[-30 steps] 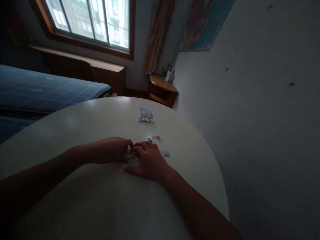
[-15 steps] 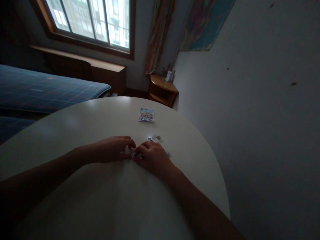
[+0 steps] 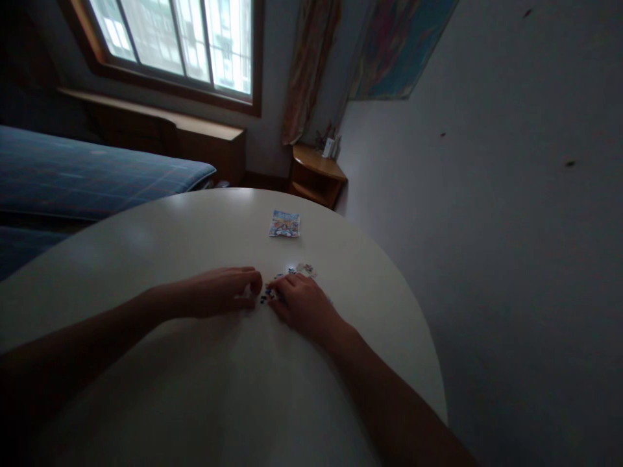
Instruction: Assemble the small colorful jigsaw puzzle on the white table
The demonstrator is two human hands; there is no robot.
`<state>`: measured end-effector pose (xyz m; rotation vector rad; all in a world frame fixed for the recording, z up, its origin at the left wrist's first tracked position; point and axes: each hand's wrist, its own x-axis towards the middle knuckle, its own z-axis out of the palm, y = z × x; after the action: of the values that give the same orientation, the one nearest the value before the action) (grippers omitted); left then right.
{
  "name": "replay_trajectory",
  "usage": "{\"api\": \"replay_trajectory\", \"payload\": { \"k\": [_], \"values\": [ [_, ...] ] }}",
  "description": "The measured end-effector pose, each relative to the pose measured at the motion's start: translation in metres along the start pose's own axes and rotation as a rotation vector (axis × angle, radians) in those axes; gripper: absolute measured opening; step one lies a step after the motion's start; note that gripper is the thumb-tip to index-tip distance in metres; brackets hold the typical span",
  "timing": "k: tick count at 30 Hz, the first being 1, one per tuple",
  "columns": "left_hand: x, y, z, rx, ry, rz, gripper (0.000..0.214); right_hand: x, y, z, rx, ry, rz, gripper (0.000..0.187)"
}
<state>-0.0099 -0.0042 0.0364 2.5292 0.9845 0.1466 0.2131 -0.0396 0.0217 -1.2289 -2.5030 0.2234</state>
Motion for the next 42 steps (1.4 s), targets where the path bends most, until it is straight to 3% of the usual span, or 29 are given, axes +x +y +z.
{"api": "replay_trajectory", "payload": {
  "k": [10, 15, 24, 27, 35, 42],
  "values": [
    [0.002, 0.019, -0.002, 0.065, 0.03, -0.092, 0.032, 0.0, 0.005, 0.001, 0.331, 0.002, 0.127, 0.027],
    [0.004, 0.019, 0.005, 0.011, 0.065, -0.102, 0.02, -0.001, 0.009, 0.003, 0.442, 0.008, 0.142, 0.027],
    [0.006, 0.014, 0.008, -0.033, 0.056, -0.065, 0.013, -0.002, 0.014, -0.008, 0.223, 0.016, 0.071, 0.016],
    [0.006, 0.015, 0.009, -0.028, 0.07, -0.073, 0.02, -0.004, 0.011, -0.009, 0.214, -0.016, 0.078, 0.024],
    [0.005, 0.022, 0.009, -0.035, 0.074, -0.049, 0.015, -0.003, 0.007, -0.005, 0.267, -0.051, 0.042, 0.01],
    [0.003, 0.015, 0.008, -0.035, 0.079, -0.051, 0.017, -0.005, 0.008, -0.018, 0.34, -0.055, 0.199, 0.008]
  ]
}}
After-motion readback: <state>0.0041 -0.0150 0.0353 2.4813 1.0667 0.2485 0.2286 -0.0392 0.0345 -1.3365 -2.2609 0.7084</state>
